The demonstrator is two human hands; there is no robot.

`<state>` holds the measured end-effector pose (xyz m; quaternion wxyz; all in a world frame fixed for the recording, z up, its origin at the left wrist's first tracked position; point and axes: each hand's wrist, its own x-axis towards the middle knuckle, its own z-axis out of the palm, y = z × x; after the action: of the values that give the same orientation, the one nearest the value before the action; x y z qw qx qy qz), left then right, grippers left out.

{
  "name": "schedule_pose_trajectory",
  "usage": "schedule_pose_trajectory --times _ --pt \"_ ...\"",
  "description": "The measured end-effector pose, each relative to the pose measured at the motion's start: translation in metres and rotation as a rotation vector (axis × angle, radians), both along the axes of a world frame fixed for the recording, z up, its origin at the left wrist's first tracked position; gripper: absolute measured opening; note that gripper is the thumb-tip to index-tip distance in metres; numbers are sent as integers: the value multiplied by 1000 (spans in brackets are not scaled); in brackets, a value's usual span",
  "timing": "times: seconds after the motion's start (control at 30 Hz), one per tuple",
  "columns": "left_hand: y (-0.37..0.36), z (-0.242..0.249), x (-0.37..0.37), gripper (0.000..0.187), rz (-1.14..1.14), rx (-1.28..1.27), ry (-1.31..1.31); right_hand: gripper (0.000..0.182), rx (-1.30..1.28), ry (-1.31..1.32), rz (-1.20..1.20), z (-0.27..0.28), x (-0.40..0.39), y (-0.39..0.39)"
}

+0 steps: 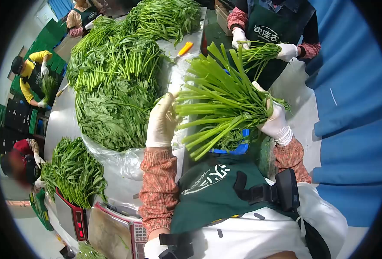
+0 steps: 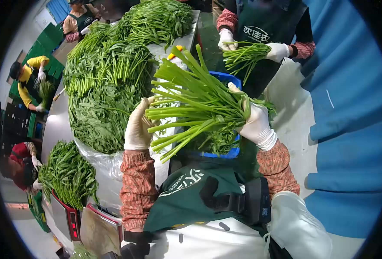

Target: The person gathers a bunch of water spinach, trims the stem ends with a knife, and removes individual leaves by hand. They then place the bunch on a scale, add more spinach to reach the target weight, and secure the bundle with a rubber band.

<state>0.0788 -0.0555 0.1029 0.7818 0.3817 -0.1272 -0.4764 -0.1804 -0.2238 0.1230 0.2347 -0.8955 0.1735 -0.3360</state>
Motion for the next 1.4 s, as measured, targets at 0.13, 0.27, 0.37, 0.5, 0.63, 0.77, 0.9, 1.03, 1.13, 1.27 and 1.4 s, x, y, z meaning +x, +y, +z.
schedule_pose_trajectory --times 0.13,0.27,0.37,0.5,0.63,0.77,0.9,1.03,1.13,1.27,1.4 --pt "-1 0 2 34 96 80 -311 65 -112 7 24 -1 5 1" --pt "-3 5 1 29 -95 47 -857 65 -174 10 44 -1 7 3" --pt "-6 6 8 32 -440 136 -1210 62 -129 5 64 4 9 8" --pt "-1 -2 -12 32 -527 -53 -628 59 -186 34 70 4 8 11" --pt "-9 -4 -26 30 -427 -98 -364 58 -163 6 53 7 9 13" --pt "-6 6 -31 25 -266 -92 -627 50 -171 59 33 14 7 16" --pt "-9 0 -40 18 -26 -142 -600 48 -348 60 36 18 6 11" --pt "5 -11 5 14 393 274 -1015 54 -157 6 -37 23 -6 8" --pt "22 8 24 16 541 332 -1111 57 -178 -107 -104 18 -16 -8" --pt "0 10 -7 11 238 236 -840 48 175 -94 -220 2 -19 -11" --pt "-18 -40 0 60 108 280 -1635 53 489 -206 -55 2 -4 -2"
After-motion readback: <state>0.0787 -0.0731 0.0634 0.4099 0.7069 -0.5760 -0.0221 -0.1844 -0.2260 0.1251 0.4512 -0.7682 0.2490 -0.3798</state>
